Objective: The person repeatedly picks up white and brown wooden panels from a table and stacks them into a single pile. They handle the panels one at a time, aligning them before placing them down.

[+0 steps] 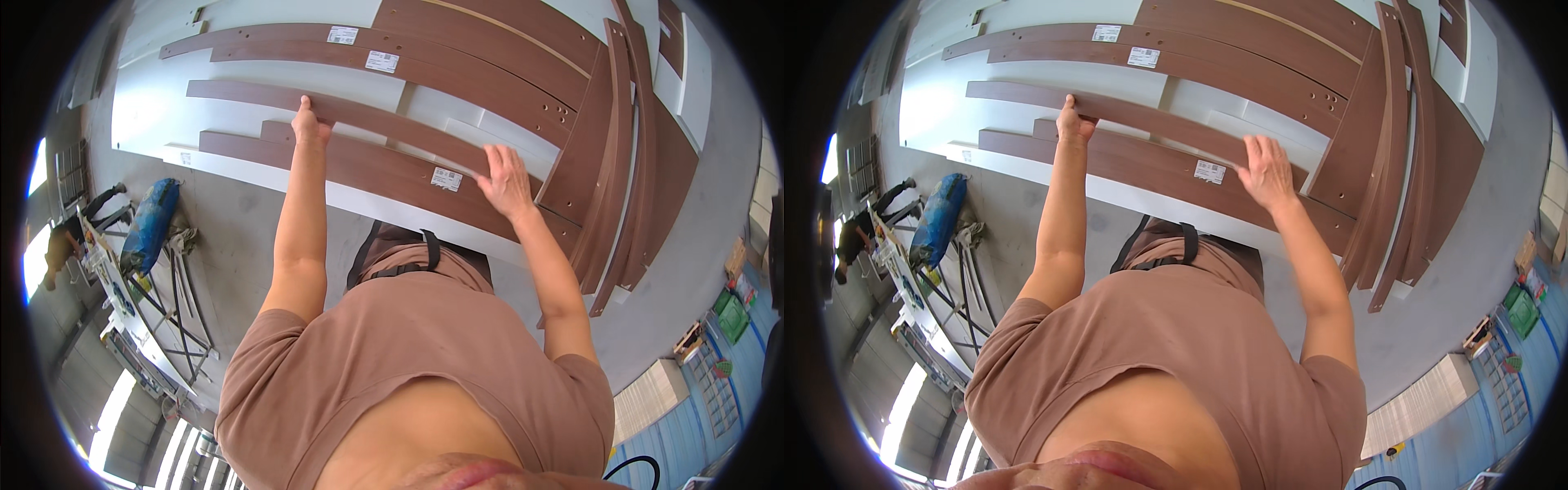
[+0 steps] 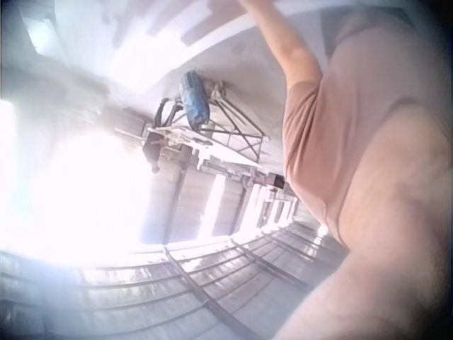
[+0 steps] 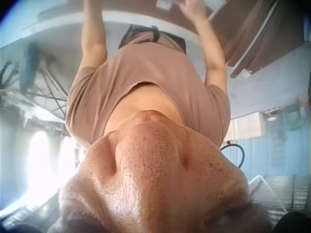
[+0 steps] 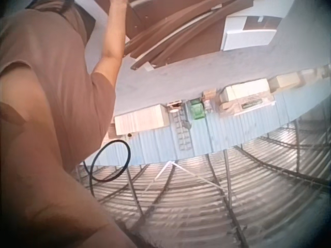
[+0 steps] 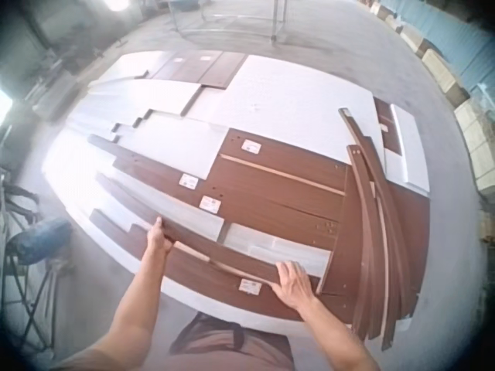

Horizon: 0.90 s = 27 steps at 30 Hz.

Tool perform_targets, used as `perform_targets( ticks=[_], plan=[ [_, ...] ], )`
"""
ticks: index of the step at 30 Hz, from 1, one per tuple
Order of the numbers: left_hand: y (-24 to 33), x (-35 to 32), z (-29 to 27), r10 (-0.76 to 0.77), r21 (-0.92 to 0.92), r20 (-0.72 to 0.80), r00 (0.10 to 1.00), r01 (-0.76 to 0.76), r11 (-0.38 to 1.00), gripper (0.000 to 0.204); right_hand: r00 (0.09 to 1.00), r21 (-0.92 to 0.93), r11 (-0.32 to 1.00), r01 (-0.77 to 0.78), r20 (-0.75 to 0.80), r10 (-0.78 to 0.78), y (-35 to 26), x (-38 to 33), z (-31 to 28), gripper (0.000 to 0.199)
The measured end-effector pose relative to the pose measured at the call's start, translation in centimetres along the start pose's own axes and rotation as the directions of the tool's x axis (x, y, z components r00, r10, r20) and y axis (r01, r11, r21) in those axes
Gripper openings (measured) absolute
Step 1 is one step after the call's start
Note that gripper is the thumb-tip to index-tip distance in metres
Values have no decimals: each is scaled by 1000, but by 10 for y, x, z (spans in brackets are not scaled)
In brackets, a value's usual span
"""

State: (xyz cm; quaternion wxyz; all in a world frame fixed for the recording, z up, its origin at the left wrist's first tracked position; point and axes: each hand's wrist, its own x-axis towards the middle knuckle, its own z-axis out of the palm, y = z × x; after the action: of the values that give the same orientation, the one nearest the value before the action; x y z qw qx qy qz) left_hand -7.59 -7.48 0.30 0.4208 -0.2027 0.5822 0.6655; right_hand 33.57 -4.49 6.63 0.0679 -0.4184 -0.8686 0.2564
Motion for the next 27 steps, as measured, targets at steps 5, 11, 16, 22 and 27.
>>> perform_targets(
  ticks=[5,11,16,22,27],
  plan=[
    [-21,9,20,-80,159,66,995,69,985,31,996,-157,986,-49,-76,37,45,16,-2,59],
    [-38,19,30,-111,391,152,982,44,919,31,983,-262,951,-164,-123,136,80,21,-1,62],
    [-43,30,33,-107,456,93,990,53,888,27,981,-257,954,-158,-155,120,84,18,1,65],
    [-31,35,31,-110,432,-1,994,100,896,24,985,-210,969,-130,-142,101,79,27,10,65],
    [-32,27,46,-28,484,-89,996,68,872,25,974,-262,954,-144,-209,90,79,25,20,60]
  ],
)
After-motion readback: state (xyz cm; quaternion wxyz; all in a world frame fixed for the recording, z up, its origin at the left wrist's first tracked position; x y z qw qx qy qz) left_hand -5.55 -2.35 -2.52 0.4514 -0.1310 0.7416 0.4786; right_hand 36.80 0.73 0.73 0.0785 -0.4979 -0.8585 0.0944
